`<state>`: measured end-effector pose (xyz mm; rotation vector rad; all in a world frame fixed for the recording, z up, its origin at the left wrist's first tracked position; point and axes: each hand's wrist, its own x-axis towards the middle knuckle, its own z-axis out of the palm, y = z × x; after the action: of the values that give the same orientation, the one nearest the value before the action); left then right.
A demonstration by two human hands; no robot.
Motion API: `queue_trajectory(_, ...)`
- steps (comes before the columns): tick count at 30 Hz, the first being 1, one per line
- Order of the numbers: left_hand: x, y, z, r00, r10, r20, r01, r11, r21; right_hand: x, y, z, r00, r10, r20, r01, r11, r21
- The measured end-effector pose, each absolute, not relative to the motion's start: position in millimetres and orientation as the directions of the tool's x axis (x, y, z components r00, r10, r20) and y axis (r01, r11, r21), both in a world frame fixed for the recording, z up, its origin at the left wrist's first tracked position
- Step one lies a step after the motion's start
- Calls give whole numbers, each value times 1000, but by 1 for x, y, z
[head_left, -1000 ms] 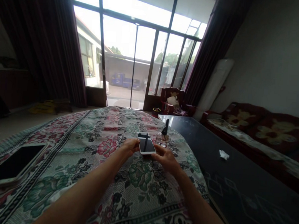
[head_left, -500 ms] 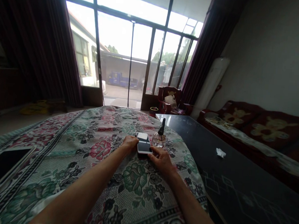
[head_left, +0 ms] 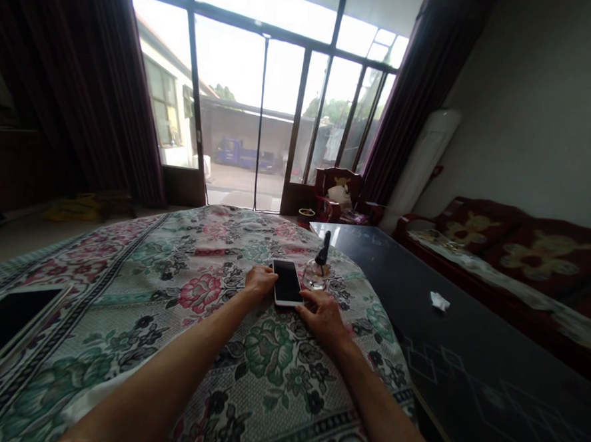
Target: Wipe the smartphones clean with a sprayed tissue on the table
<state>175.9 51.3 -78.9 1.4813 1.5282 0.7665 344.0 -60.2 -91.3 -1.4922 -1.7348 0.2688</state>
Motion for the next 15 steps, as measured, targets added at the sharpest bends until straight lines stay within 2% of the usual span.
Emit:
queue_trajectory(8,178,47,-74,46,992,-116,589,67,805,345,-59,-93,14,893,451,762,282,-583)
queue_trajectory(15,159,26,-58,111,992,-52,543,-17,840,343,-63,-96,15,850,527,771,326,-547)
